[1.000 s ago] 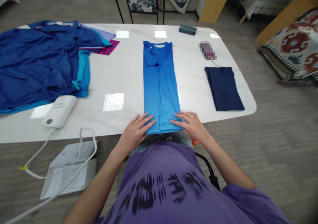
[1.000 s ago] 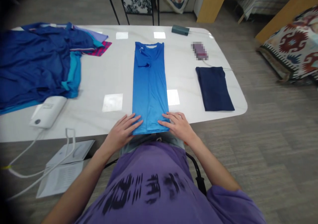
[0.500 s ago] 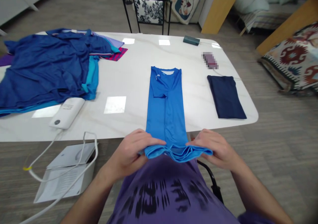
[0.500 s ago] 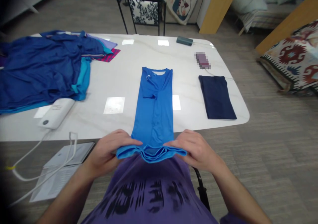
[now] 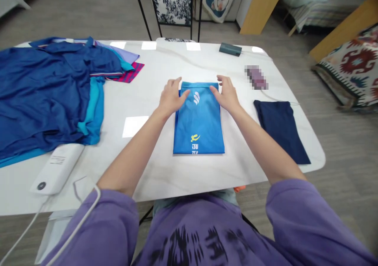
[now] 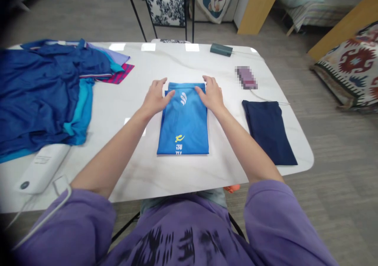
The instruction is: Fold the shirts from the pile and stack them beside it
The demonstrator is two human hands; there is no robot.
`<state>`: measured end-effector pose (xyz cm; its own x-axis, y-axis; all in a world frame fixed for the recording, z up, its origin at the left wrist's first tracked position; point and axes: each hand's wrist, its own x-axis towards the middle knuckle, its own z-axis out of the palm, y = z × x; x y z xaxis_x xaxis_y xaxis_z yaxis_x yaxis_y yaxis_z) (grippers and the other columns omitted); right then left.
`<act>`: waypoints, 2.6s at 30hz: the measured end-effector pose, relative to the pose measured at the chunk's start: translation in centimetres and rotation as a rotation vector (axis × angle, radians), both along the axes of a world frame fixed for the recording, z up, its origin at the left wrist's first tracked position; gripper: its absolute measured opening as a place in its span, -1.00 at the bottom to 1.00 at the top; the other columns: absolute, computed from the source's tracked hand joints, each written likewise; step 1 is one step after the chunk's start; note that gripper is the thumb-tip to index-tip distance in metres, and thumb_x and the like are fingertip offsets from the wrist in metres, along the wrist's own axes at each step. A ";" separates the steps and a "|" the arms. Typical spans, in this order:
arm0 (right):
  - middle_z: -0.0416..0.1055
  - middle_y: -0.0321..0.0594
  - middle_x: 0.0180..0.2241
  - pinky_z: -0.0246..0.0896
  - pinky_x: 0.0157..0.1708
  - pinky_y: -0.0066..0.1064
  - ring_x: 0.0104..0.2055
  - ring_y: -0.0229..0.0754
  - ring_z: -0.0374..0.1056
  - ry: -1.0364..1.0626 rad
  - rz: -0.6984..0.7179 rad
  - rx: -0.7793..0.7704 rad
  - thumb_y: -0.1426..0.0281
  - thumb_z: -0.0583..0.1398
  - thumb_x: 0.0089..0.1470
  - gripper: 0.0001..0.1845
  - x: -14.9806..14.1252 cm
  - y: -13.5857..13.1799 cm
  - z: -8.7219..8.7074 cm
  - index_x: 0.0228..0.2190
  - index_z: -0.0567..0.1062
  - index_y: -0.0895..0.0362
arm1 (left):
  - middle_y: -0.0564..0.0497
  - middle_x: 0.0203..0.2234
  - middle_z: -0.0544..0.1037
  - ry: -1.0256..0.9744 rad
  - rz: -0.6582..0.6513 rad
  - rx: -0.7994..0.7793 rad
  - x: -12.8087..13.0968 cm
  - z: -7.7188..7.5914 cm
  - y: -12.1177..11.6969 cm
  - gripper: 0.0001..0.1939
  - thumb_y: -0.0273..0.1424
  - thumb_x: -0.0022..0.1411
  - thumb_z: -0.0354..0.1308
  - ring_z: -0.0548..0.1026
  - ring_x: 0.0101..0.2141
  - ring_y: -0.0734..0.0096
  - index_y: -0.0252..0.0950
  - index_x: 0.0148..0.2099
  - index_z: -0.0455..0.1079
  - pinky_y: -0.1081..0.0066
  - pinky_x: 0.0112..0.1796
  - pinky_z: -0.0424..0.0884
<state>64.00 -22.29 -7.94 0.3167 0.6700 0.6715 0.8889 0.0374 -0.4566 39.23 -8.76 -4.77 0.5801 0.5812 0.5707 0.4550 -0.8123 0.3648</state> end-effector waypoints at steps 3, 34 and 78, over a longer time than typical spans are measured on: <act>0.26 0.15 0.55 0.17 0.50 0.34 0.56 0.36 0.19 -0.097 -0.026 -0.159 -0.17 0.00 0.53 -0.12 -0.8 0.7 -2.4 0.58 0.27 0.09 | -0.30 0.63 0.20 0.189 0.014 0.087 0.1 -3.2 0.3 -0.21 -0.02 0.55 0.16 0.14 0.60 -0.25 -0.17 0.67 0.22 -0.26 0.55 0.07; 0.49 -0.16 0.11 0.54 0.17 -0.05 0.16 -0.01 0.49 0.345 0.220 0.319 -0.20 0.15 0.54 -0.35 0.3 -23.6 5.1 0.29 0.31 0.03 | 0.13 -0.14 0.52 -0.542 -0.510 0.044 1.7 9.1 -20.1 -0.15 0.21 0.21 0.49 0.52 -0.32 0.56 -0.05 0.28 0.19 0.49 -0.32 0.44; 0.69 0.01 0.11 0.61 -0.01 0.29 0.06 0.31 0.68 -0.173 0.350 -0.240 -0.21 0.19 0.41 -0.40 -6.5 -2.8 -1.0 0.25 0.61 -0.18 | -0.29 0.24 0.56 0.019 0.834 0.044 -34.6 -1.1 -3.1 -0.59 -0.20 0.54 0.16 0.48 0.26 -0.23 -0.18 0.31 0.56 -0.11 0.26 0.44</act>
<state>57.53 -25.05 -8.93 -0.0596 0.8599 0.5070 0.9056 0.2602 -0.3349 4.64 -11.87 -5.88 -0.0210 0.8017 0.5974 0.9192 -0.2195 0.3269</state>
